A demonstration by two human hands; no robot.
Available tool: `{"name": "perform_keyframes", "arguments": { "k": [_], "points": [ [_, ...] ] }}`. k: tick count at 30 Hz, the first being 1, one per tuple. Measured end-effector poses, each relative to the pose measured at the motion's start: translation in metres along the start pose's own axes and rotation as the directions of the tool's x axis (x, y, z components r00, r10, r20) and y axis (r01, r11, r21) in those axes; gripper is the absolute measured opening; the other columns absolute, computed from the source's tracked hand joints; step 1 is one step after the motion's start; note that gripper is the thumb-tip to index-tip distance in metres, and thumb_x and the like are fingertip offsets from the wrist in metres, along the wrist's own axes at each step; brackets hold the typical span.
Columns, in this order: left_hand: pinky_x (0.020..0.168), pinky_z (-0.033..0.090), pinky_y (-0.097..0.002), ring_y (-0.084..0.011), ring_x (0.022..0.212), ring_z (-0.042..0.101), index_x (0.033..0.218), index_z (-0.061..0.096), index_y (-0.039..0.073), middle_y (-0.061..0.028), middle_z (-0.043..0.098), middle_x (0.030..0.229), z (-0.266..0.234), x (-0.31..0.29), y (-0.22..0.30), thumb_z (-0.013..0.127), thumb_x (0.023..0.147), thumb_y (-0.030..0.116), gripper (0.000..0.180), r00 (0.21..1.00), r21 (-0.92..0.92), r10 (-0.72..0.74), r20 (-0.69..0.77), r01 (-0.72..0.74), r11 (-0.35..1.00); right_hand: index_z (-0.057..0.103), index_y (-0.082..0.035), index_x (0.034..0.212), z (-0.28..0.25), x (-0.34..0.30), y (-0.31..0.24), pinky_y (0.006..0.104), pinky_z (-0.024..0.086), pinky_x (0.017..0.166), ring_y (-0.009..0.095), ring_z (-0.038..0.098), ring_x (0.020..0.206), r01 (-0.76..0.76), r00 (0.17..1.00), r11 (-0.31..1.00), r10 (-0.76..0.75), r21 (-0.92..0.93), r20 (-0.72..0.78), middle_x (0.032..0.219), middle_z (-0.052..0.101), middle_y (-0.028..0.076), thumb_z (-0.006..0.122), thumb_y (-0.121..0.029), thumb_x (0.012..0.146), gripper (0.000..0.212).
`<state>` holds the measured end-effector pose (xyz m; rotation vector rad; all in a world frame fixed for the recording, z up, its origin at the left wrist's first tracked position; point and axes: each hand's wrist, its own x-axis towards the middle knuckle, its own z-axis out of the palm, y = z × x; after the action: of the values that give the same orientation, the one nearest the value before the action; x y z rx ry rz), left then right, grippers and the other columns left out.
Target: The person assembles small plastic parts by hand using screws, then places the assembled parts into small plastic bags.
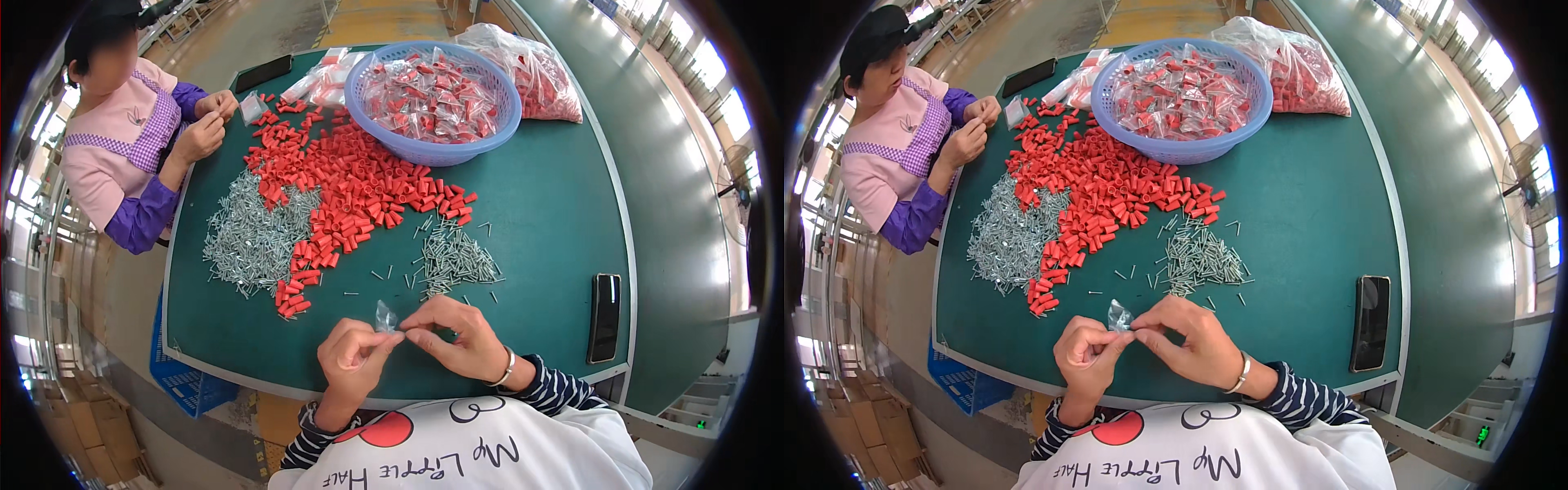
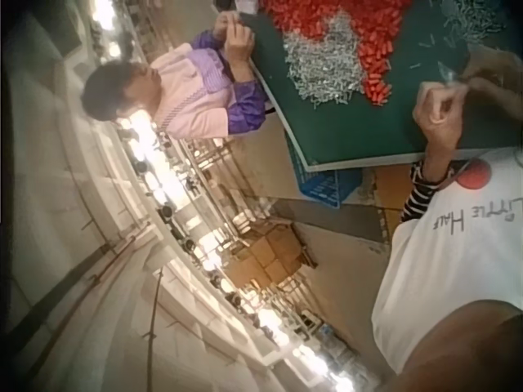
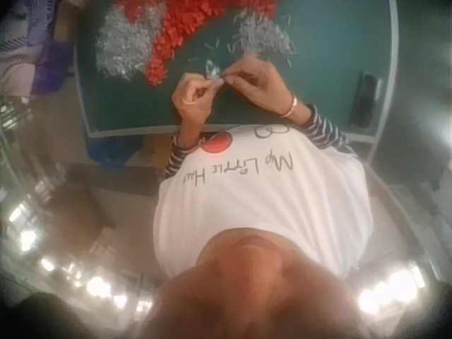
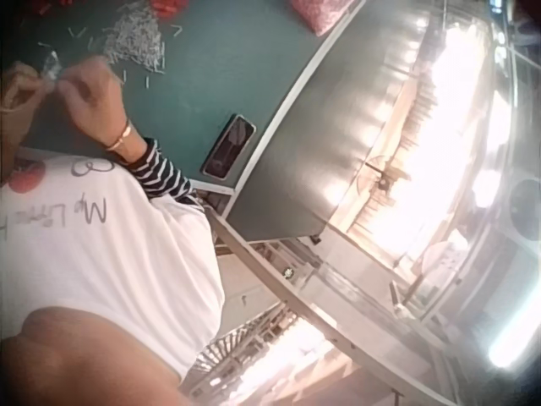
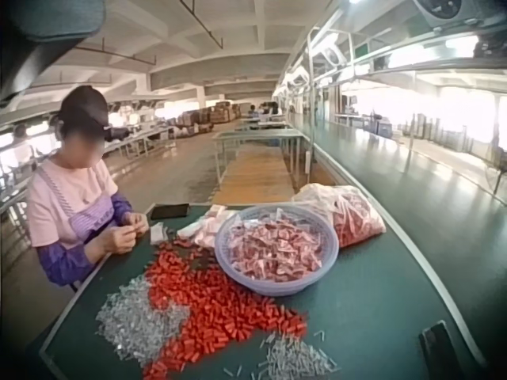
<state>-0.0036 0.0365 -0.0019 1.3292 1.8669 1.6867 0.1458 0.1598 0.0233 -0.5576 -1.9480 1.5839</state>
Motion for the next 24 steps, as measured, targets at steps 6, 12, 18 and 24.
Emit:
{"name": "perform_keyframes", "arguments": {
  "k": [6,12,18,24],
  "points": [
    [0.047,0.039,-0.0238,-0.0112,0.056,0.052,0.073,0.062,0.006,-0.0045,0.058,0.073,-0.002,0.010,-0.007,0.086,0.062,-0.004,0.028,0.969,0.207,0.222,0.107,-0.240,0.948,0.072,-0.002,0.092,-0.001,0.009,-0.003,0.0301,0.050,0.066,0.020,0.063,0.075,0.070,0.992,0.982,-0.050,-0.177,0.115,0.087,0.067,0.007,0.072,-0.004,0.083,0.010],
    [0.046,0.039,-0.0256,-0.0122,0.056,0.052,0.074,0.060,0.006,-0.0042,0.059,0.074,0.001,0.011,-0.013,0.086,0.062,-0.002,0.029,0.914,0.305,0.360,0.188,-0.403,0.863,0.069,-0.004,0.085,-0.001,0.013,0.002,0.0351,0.049,0.064,0.025,0.063,0.071,0.002,0.988,0.973,0.034,-0.229,0.152,0.077,0.064,0.009,0.072,-0.006,0.078,0.008],
    [0.048,0.036,-0.0240,-0.0067,0.056,0.046,0.088,0.068,0.001,-0.0047,0.063,0.083,0.000,0.020,0.008,0.076,0.076,-0.004,0.015,0.968,0.097,-0.152,0.199,0.135,0.986,0.063,-0.004,0.089,0.002,0.014,0.013,0.0375,0.048,0.070,0.029,0.058,0.075,0.253,0.967,0.867,-0.219,-0.430,0.128,0.081,0.061,0.009,0.069,-0.004,0.080,0.011],
    [0.057,0.044,-0.0210,-0.0073,0.068,0.056,0.092,0.069,-0.006,-0.0075,0.064,0.091,-0.005,0.007,-0.011,0.068,0.083,-0.009,0.010,0.953,0.010,-0.202,0.227,0.205,0.979,0.061,-0.003,0.093,0.009,0.012,0.014,0.0377,0.047,0.071,0.028,0.057,0.077,0.303,0.951,0.856,-0.244,-0.419,0.190,0.086,0.059,0.009,0.069,-0.004,0.081,0.015]
  ]
}}
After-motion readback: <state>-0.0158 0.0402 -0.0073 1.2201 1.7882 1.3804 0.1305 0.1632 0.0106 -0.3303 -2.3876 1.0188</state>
